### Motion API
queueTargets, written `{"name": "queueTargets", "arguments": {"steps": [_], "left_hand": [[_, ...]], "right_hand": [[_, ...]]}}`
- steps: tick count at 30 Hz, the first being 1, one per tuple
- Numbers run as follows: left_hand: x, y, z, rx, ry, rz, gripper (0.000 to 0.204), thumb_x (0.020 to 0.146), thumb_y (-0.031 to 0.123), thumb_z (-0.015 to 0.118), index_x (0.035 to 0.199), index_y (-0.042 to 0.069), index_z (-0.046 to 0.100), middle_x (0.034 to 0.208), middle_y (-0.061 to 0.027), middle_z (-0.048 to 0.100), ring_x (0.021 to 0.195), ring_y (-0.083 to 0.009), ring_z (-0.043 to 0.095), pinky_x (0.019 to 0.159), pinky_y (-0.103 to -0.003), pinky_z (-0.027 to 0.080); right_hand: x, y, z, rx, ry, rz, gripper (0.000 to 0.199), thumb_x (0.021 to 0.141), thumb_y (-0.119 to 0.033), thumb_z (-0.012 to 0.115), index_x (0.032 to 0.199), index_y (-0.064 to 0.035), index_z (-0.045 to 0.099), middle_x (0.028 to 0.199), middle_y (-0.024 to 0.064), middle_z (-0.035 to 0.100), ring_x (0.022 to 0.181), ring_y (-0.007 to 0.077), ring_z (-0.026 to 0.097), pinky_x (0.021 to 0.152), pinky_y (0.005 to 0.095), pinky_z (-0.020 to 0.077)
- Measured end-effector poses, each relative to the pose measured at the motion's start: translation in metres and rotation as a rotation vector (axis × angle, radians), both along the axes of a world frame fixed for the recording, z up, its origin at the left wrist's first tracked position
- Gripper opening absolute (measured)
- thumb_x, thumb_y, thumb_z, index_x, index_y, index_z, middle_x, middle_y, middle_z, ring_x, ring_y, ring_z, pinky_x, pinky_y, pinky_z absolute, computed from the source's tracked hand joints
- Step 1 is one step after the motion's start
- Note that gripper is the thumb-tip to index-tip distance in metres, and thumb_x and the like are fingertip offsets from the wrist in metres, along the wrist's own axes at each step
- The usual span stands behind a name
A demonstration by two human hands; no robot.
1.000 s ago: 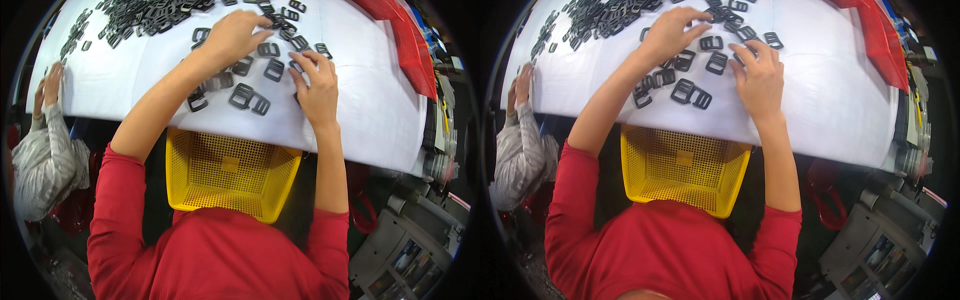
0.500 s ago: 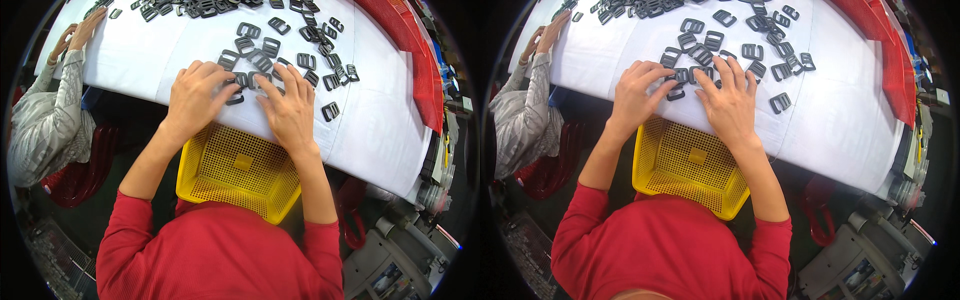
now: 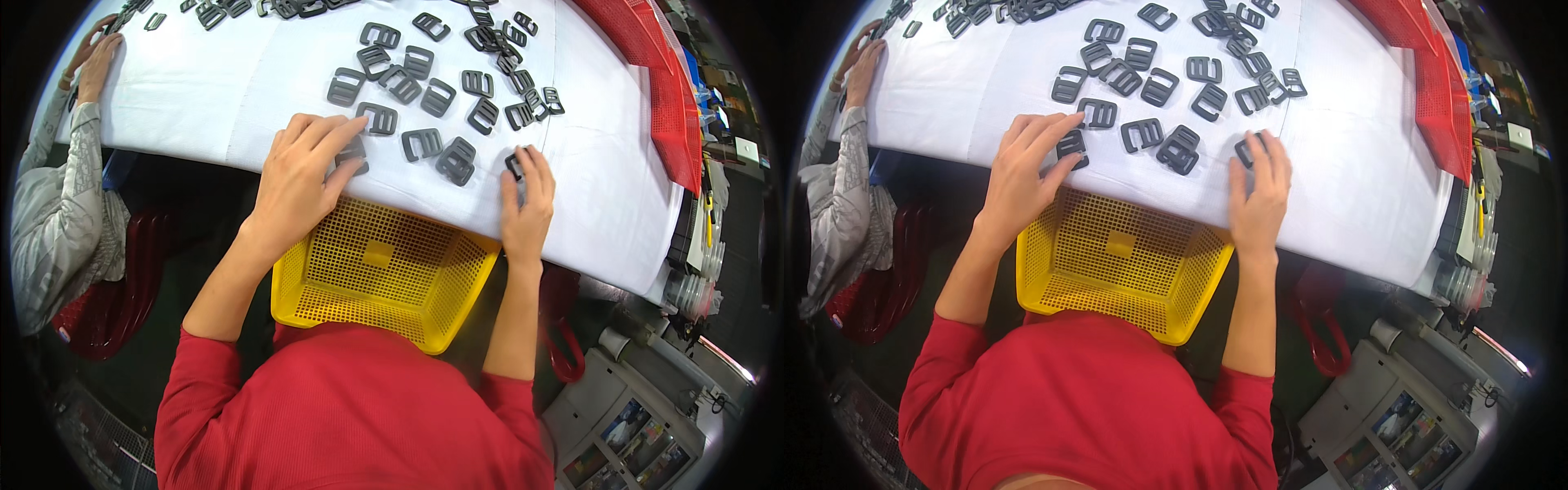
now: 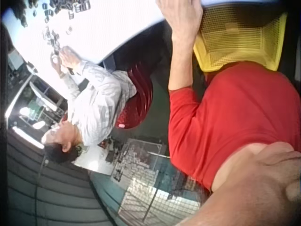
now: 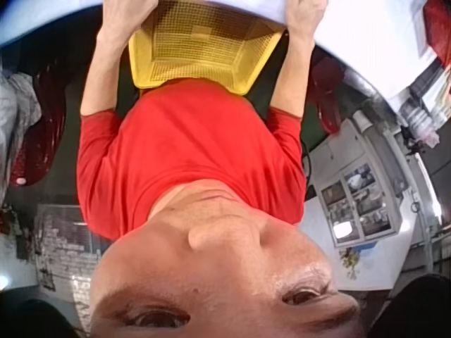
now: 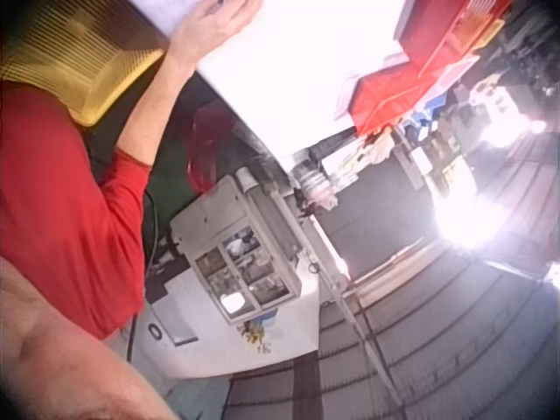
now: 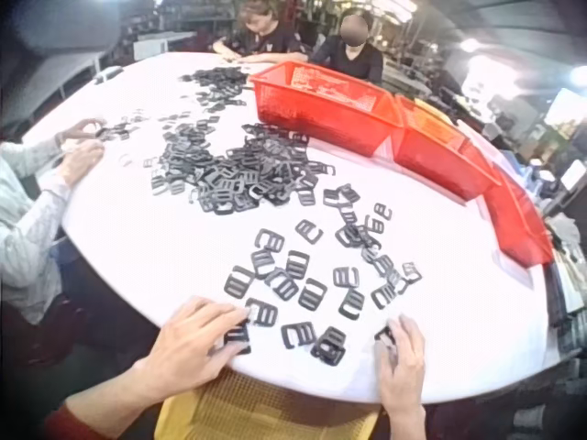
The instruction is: The person repeatedly picks up small black plastic buckles from a yellow basket, places them on a white table, and arranges them into neat rows. They then gather the arranged buckles and return them to the basket, repeating the cycle.
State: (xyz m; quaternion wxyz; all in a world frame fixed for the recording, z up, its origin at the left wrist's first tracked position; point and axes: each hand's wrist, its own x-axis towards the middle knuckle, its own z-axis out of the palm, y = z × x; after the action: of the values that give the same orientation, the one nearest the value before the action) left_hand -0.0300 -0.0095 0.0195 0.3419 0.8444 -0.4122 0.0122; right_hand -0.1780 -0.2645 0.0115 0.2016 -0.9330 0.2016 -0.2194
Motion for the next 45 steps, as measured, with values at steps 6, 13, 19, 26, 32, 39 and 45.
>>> {"name": "queueTargets", "arguments": {"steps": [6,13,19,26,32,39,45], "left_hand": [[-0.012,-0.021,-0.001,-0.141,0.001,0.074,0.052,0.079,0.013,0.071,0.128,0.005,0.055,0.123,-0.0137,0.056,0.101,-0.0308,0.055,0.084,-0.038,0.050],[-0.015,-0.025,0.005,-0.036,0.129,-0.073,0.032,0.085,0.014,0.065,0.115,0.005,0.060,0.109,-0.0119,0.058,0.095,-0.0314,0.060,0.078,-0.039,0.051],[-0.008,-0.017,0.018,-0.030,0.243,-0.159,0.020,0.084,0.008,0.065,0.104,0.004,0.067,0.094,-0.0103,0.066,0.085,-0.0288,0.062,0.075,-0.035,0.050],[0.028,-0.057,-0.001,0.028,-0.262,-0.062,0.036,0.079,-0.003,0.055,0.114,0.004,0.061,0.114,-0.0086,0.061,0.099,-0.0279,0.055,0.087,-0.036,0.048],[0.030,-0.040,0.010,-0.032,-0.047,-0.091,0.026,0.079,-0.006,0.054,0.099,0.005,0.066,0.105,-0.0106,0.063,0.097,-0.0286,0.057,0.085,-0.037,0.047],[0.078,-0.023,0.006,-0.171,-0.108,0.132,0.023,0.085,-0.004,0.053,0.101,0.005,0.067,0.109,-0.0110,0.064,0.101,-0.0287,0.060,0.087,-0.035,0.048],[0.084,-0.013,-0.012,-0.211,-0.003,0.196,0.025,0.086,-0.004,0.053,0.103,0.005,0.068,0.108,-0.0125,0.065,0.105,-0.0271,0.061,0.089,-0.033,0.048]], "right_hand": [[0.020,0.049,0.001,0.092,-0.064,0.199,0.042,0.081,-0.013,0.070,0.122,-0.0056,0.060,0.129,0.0149,0.053,0.123,0.0361,0.046,0.103,0.0441,0.0384],[0.034,0.067,0.001,0.125,-0.062,0.444,0.040,0.082,-0.016,0.070,0.120,-0.0055,0.061,0.124,0.0121,0.059,0.122,0.0349,0.048,0.101,0.0430,0.0393],[0.016,0.058,0.021,0.474,-0.001,0.504,0.021,0.082,-0.013,0.069,0.102,-0.0068,0.069,0.105,0.0096,0.067,0.099,0.0280,0.061,0.092,0.0379,0.0444],[0.067,0.014,0.006,-0.183,-0.102,0.267,0.029,0.082,-0.015,0.068,0.110,-0.0090,0.066,0.111,0.0075,0.063,0.106,0.0262,0.056,0.093,0.0384,0.0422],[0.070,0.013,0.010,-0.079,-0.115,0.315,0.028,0.087,-0.014,0.063,0.114,-0.0070,0.064,0.111,0.0110,0.062,0.108,0.0285,0.055,0.092,0.0380,0.0436],[0.089,-0.004,-0.005,-0.216,-0.091,0.190,0.038,0.088,-0.007,0.056,0.126,-0.0035,0.056,0.128,0.0142,0.056,0.124,0.0323,0.046,0.104,0.0433,0.0369],[0.092,-0.003,-0.012,-0.371,-0.051,0.210,0.037,0.086,-0.006,0.058,0.123,-0.0039,0.058,0.127,0.0121,0.057,0.123,0.0298,0.047,0.104,0.0409,0.0351]]}}
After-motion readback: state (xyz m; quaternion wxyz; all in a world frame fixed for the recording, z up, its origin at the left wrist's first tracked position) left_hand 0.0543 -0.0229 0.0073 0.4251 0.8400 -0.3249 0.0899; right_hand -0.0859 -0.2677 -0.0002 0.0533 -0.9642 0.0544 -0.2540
